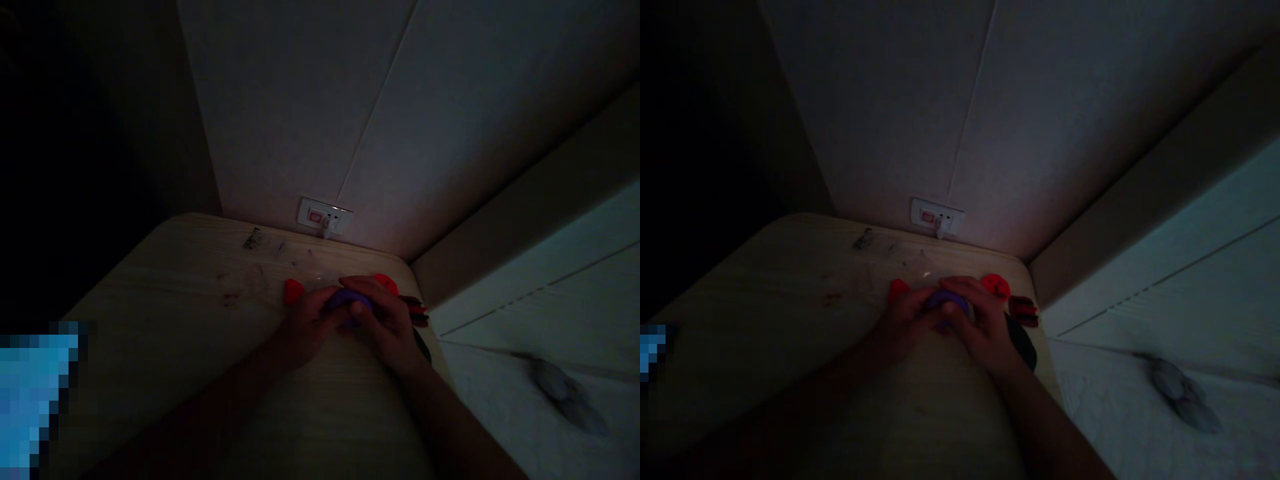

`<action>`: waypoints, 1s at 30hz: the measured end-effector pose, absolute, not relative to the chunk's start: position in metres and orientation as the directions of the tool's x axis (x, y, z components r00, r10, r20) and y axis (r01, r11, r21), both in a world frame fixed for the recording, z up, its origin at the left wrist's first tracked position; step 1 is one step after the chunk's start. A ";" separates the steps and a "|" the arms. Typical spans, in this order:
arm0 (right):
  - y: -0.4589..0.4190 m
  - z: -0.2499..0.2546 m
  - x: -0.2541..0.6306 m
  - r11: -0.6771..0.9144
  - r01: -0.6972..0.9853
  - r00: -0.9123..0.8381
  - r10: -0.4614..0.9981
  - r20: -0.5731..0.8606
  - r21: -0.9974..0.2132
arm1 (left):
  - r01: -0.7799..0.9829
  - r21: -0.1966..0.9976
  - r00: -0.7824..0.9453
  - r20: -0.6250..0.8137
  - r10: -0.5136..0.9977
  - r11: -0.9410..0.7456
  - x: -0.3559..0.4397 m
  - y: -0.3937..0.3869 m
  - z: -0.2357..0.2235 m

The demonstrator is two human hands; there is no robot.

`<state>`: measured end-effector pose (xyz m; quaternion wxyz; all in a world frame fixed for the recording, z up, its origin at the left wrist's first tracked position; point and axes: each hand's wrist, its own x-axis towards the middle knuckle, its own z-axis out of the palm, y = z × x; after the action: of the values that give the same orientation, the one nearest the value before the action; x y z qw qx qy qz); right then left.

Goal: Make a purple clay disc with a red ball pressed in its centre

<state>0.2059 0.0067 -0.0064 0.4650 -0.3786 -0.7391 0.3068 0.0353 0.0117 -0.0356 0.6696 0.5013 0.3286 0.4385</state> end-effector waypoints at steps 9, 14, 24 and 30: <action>0.008 -0.010 0.203 0.379 0.146 -0.217 0.913 0.344 -0.914 | -0.266 0.950 0.453 -0.028 0.891 0.165 0.038 0.009 -0.036; 0.008 -0.014 0.202 0.192 0.050 -0.159 0.970 0.182 -0.980 | -0.222 0.959 0.464 -0.053 0.884 0.175 0.037 0.008 -0.036; 0.008 -0.021 0.193 0.066 0.041 0.004 0.998 0.067 -0.997 | -0.193 0.981 0.289 0.023 0.957 0.035 0.037 0.010 -0.031; 0.003 -0.016 0.188 0.229 0.337 0.074 0.960 0.269 -0.913 | -0.290 0.952 0.166 -0.049 0.985 0.096 0.041 0.010 -0.033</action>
<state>0.1882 0.0025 -0.0157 0.4992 -0.5365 -0.6046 0.3123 0.0409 0.0101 -0.0329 0.6253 0.4382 0.3964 0.5098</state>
